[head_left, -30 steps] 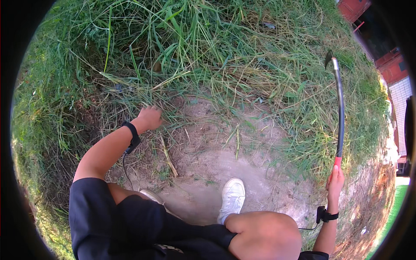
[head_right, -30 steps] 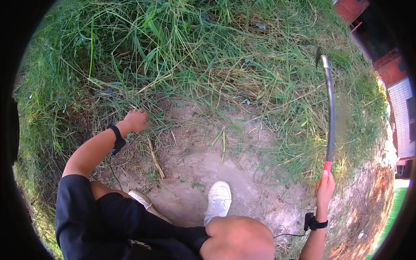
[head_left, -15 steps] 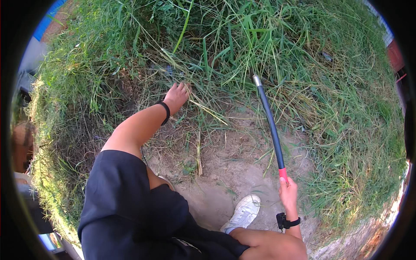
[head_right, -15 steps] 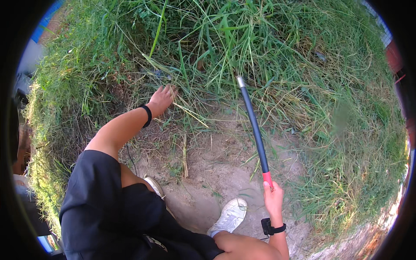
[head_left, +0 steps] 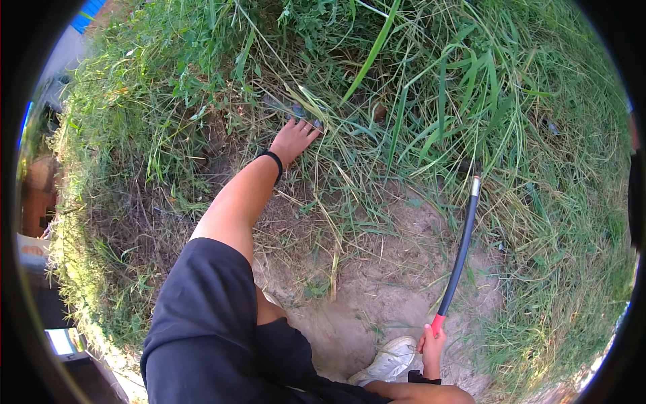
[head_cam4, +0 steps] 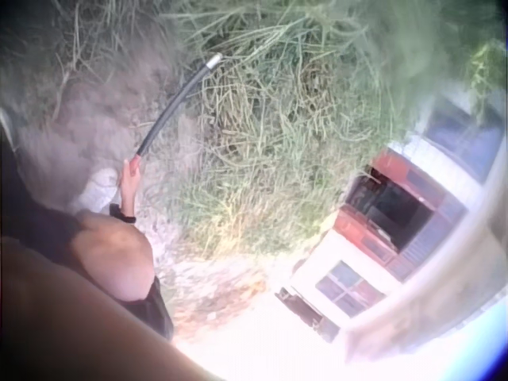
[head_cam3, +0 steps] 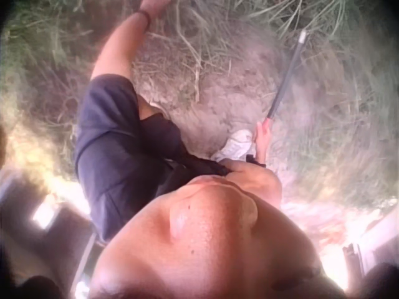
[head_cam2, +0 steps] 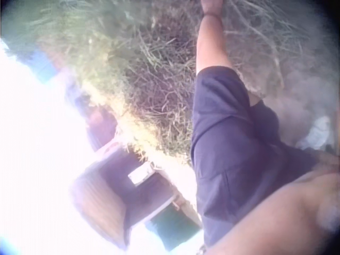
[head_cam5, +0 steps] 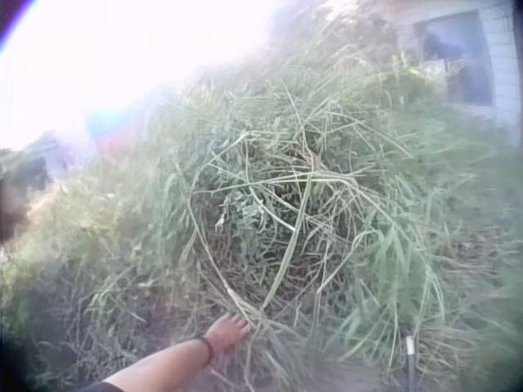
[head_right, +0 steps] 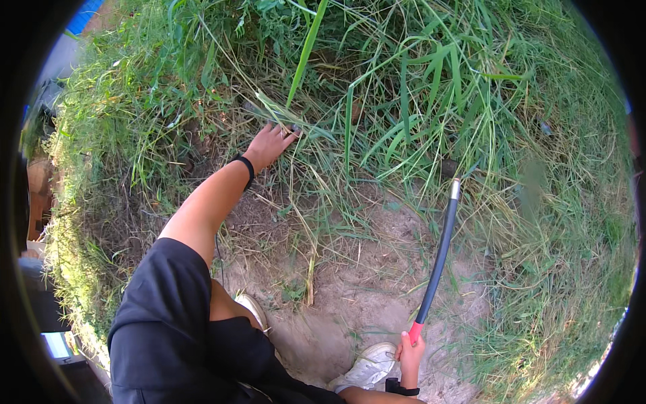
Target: The person cuts tall grass and weeds using a sickle while squatting outdoors.
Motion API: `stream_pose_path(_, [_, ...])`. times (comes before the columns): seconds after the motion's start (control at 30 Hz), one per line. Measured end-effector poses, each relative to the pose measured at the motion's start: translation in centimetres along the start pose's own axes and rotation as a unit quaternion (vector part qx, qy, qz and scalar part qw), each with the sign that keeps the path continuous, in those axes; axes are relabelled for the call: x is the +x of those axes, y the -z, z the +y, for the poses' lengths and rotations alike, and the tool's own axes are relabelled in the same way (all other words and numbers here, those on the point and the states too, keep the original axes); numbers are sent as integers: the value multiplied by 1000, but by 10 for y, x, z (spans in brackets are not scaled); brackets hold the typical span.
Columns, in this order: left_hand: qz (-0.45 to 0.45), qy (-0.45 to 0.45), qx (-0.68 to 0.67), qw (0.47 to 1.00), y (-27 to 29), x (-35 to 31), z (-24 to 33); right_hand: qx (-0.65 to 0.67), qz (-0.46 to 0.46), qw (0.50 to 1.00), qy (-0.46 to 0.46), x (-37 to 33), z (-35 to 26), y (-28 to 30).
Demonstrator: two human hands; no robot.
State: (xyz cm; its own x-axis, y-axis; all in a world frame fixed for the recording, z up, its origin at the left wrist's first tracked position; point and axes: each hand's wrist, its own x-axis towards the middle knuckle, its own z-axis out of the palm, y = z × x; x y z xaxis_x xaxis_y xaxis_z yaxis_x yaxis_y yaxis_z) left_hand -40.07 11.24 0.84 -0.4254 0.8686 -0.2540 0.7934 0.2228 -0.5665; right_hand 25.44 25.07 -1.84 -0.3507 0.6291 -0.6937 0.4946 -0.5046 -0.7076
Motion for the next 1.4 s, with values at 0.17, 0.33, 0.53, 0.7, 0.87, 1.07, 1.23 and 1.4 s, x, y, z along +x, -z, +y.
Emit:
stream_pose_path(0.17, [154,103,-17,983,-16,49,-21,-35,4,999,22,-2,-14,2])
stream_pose_path(0.33, [105,121,-101,982,-29,92,-23,-91,24,995,33,-15,-33,-3])
stream_pose_path(0.53, [42,132,-157,978,-33,108,-26,-206,90,969,100,-18,-42,-12])
stream_pose_path(0.7, [-94,53,-143,984,-7,74,-48,-378,118,908,138,-20,-59,-32])
stream_pose_path(0.87, [147,-37,-200,968,-31,9,-76,-270,129,945,129,-9,-54,-31])
stream_pose_path(1.07, [142,81,-309,937,-48,-70,-87,-319,123,906,250,-11,-112,-31])
stream_pose_path(1.23, [207,191,-424,860,-16,-95,-101,-391,59,851,346,-37,-246,-122])
stream_pose_path(1.4, [144,136,-370,908,-22,-114,-92,-474,-43,800,365,-44,-344,-221])
